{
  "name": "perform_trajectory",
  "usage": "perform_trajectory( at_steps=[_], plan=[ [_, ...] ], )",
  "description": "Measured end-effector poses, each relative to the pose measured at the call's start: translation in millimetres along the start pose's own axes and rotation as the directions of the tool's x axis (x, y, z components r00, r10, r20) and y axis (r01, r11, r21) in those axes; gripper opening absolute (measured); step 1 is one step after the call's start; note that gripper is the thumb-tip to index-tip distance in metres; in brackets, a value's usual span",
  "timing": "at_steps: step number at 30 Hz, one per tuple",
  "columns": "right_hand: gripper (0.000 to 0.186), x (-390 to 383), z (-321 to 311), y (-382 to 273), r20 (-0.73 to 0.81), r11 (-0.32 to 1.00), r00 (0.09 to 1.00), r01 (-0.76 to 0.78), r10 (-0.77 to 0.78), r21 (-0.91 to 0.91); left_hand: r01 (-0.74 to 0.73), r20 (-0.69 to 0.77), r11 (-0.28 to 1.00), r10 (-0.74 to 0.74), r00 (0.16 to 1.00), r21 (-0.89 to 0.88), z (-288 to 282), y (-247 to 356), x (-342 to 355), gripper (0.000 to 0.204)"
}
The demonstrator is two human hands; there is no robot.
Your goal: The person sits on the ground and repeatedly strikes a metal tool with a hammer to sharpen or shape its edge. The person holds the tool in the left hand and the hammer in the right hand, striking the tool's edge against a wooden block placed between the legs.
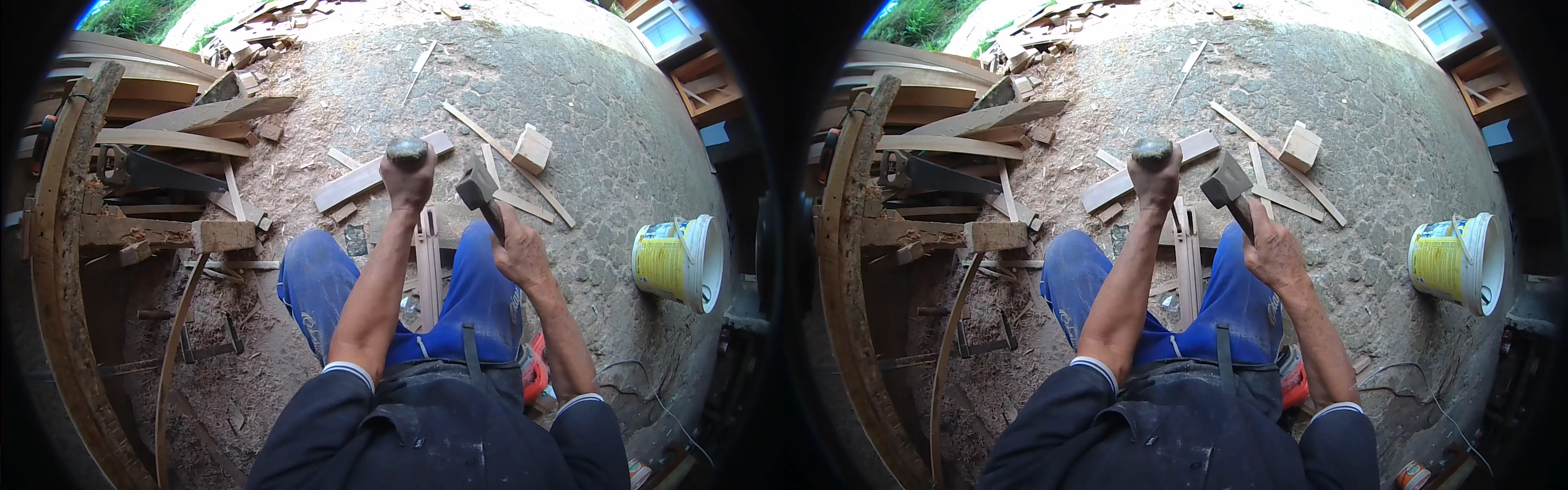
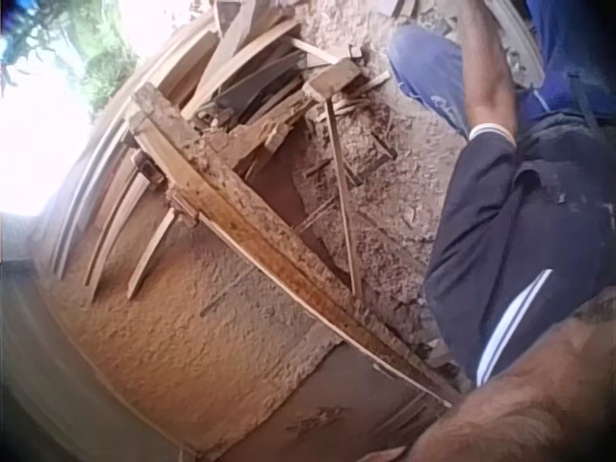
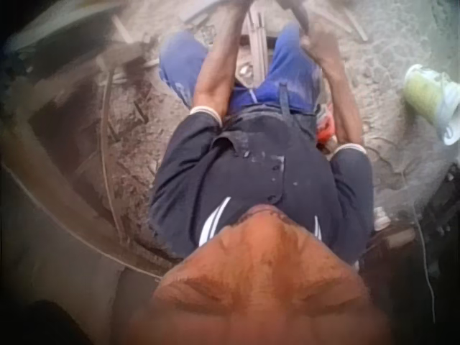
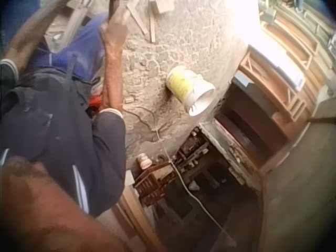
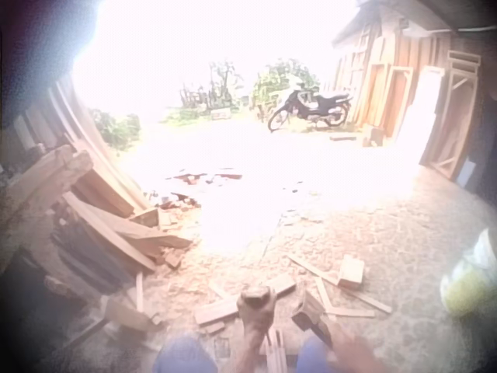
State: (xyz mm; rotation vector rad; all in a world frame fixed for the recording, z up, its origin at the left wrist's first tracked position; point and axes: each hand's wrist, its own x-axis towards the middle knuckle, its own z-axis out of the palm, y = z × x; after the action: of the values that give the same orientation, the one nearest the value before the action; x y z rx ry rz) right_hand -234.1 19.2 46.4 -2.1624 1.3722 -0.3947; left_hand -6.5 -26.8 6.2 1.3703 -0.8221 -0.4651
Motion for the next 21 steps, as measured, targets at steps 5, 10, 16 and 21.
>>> perform_trajectory(
  at_steps=[5, 10, 16, 21],
  plan=[
    [0.050, -30, 41, 42, 0.137, 0.975, 0.968, -0.194, 0.209, -0.112, 0.655, 0.057, 0.752, -0.659, 0.750, 0.070, 34, -115, 103, 0.016],
    [0.047, -33, 53, 57, -0.003, 0.983, 0.984, -0.178, 0.178, -0.039, 0.721, 0.122, 0.691, -0.721, 0.682, 0.051, 41, -113, 105, 0.018],
    [0.048, -27, 54, 52, 0.017, 0.984, 0.984, -0.175, 0.176, -0.041, 0.842, 0.736, 0.514, -0.503, 0.452, -0.166, 3, -52, 95, 0.027],
    [0.041, -28, 51, 57, 0.057, 0.975, 0.975, -0.216, 0.213, 0.046, -0.185, 0.779, 0.901, -0.219, 0.588, 0.393, -36, -55, 23, 0.058]
  ],
)
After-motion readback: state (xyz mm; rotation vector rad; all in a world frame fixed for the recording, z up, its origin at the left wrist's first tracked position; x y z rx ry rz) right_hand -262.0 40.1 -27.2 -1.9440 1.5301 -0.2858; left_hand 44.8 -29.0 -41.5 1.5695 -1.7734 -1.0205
